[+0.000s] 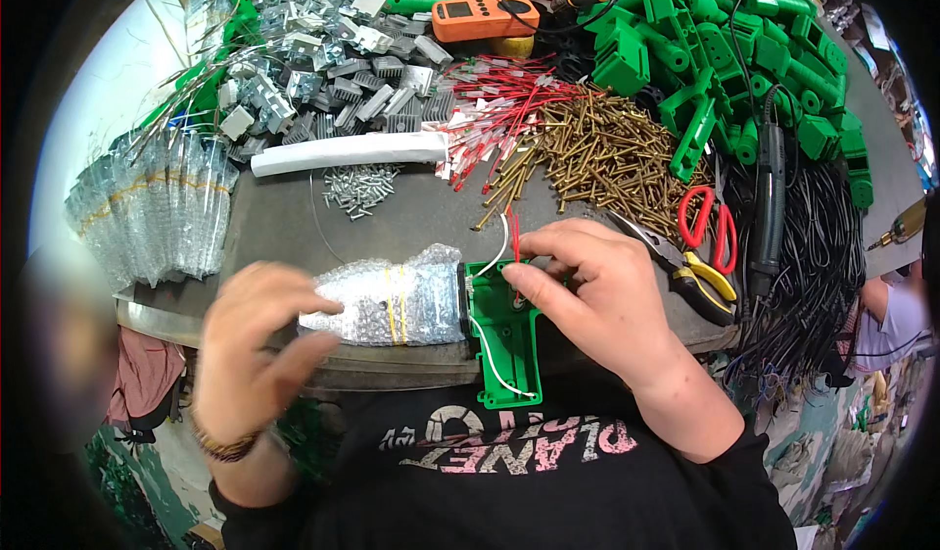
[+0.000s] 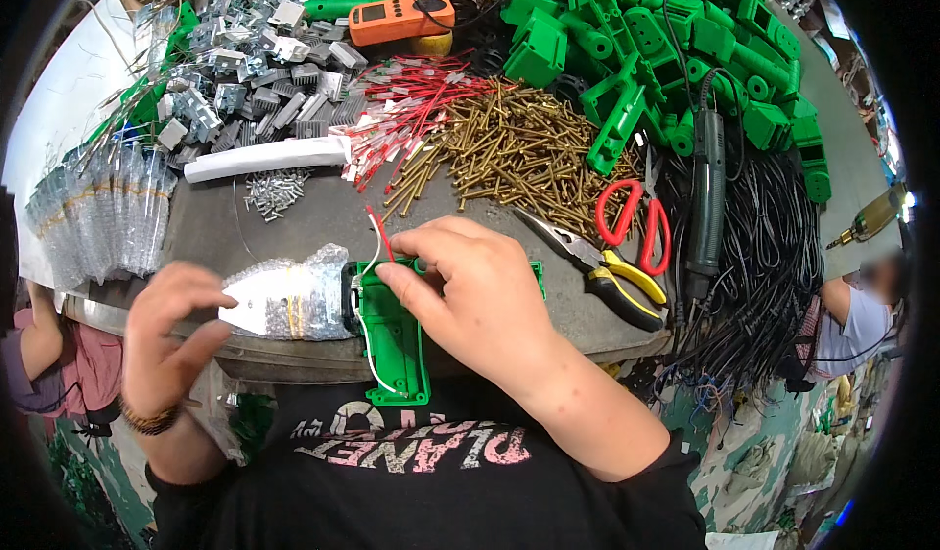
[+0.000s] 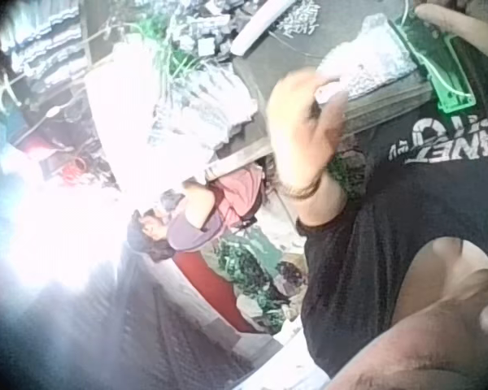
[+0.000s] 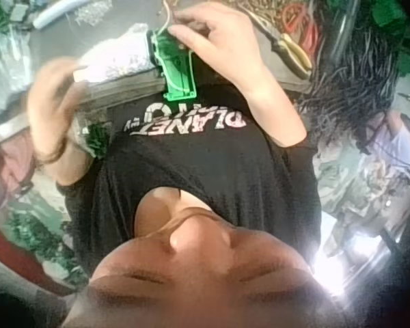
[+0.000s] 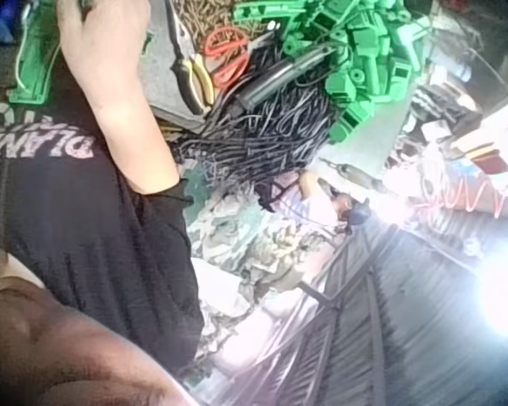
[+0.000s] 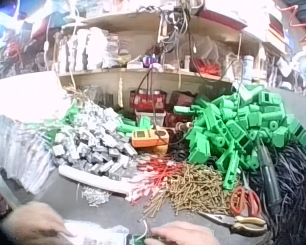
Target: Assembling a green handheld electronic device, including wiring and soldering internal components.
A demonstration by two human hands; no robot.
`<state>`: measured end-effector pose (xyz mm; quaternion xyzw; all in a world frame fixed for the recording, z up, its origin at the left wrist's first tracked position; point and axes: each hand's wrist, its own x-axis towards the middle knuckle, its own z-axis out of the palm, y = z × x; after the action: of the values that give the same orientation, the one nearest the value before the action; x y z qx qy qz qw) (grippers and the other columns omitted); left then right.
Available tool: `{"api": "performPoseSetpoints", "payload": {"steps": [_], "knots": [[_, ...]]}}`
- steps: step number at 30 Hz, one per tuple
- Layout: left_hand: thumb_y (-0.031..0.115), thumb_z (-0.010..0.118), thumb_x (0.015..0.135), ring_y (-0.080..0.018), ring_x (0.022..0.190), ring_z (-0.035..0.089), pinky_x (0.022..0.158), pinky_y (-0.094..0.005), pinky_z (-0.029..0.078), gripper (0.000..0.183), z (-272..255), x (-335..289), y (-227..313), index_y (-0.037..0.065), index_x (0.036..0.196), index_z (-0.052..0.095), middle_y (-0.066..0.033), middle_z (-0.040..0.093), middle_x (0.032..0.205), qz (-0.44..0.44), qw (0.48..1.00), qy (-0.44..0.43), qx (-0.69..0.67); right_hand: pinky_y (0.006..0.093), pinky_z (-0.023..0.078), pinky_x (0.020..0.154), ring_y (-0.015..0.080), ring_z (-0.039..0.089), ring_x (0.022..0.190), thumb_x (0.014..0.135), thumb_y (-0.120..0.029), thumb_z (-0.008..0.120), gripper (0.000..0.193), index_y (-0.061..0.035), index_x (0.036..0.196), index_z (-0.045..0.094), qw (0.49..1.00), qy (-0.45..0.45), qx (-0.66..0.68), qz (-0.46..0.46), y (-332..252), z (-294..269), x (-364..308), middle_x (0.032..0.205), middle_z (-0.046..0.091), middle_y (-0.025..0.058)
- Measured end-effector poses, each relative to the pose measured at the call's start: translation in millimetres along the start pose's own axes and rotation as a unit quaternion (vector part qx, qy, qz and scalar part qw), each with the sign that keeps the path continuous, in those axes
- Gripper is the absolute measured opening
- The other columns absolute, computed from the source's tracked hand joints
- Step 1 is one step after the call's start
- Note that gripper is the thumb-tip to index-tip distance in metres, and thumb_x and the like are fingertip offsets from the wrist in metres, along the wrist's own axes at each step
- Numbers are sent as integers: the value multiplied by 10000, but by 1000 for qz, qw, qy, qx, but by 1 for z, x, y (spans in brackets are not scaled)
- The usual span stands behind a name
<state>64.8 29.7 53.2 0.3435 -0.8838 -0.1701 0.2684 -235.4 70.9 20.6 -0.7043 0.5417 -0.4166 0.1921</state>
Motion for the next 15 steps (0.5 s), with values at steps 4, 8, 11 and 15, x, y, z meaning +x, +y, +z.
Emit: {"api": "performPoseSetpoints", "payload": {"steps": [4, 8, 11, 15], "knots": [[90, 748, 759, -298, 893, 663, 835, -366, 498, 222, 63, 54, 29, 0, 956, 697, -133, 700, 952, 9, 993, 66, -100, 303, 515, 604, 198, 675, 656, 854, -114, 734, 134, -7, 935, 730, 991, -17, 106, 75, 2, 6, -1, 808, 703, 124], [92, 759, 803, -244, 894, 675, 844, -357, 510, 200, 82, 64, 29, 1, 976, 717, -124, 722, 947, -32, 987, 0, -159, 285, 521, 619, 155, 686, 682, 862, -118, 740, 156, 3, 959, 723, 972, -24, 170, 163, 3, 3, -5, 821, 719, 121], [87, 737, 855, -208, 889, 674, 834, -329, 513, 168, 88, 58, 26, -4, 996, 730, -115, 726, 939, -70, 969, 23, -237, 279, 527, 631, 141, 691, 698, 867, -123, 742, 169, 7, 971, 720, 966, -19, 198, 165, 2, 4, -5, 825, 724, 116], [62, 708, 900, -177, 865, 662, 797, -287, 509, 163, 92, 56, 22, -31, 1032, 733, -123, 721, 936, -66, 948, 47, -307, 284, 516, 615, 158, 676, 672, 872, -103, 725, 141, 6, 962, 718, 982, -33, 160, 92, -1, 6, 0, 798, 709, 113]]}}
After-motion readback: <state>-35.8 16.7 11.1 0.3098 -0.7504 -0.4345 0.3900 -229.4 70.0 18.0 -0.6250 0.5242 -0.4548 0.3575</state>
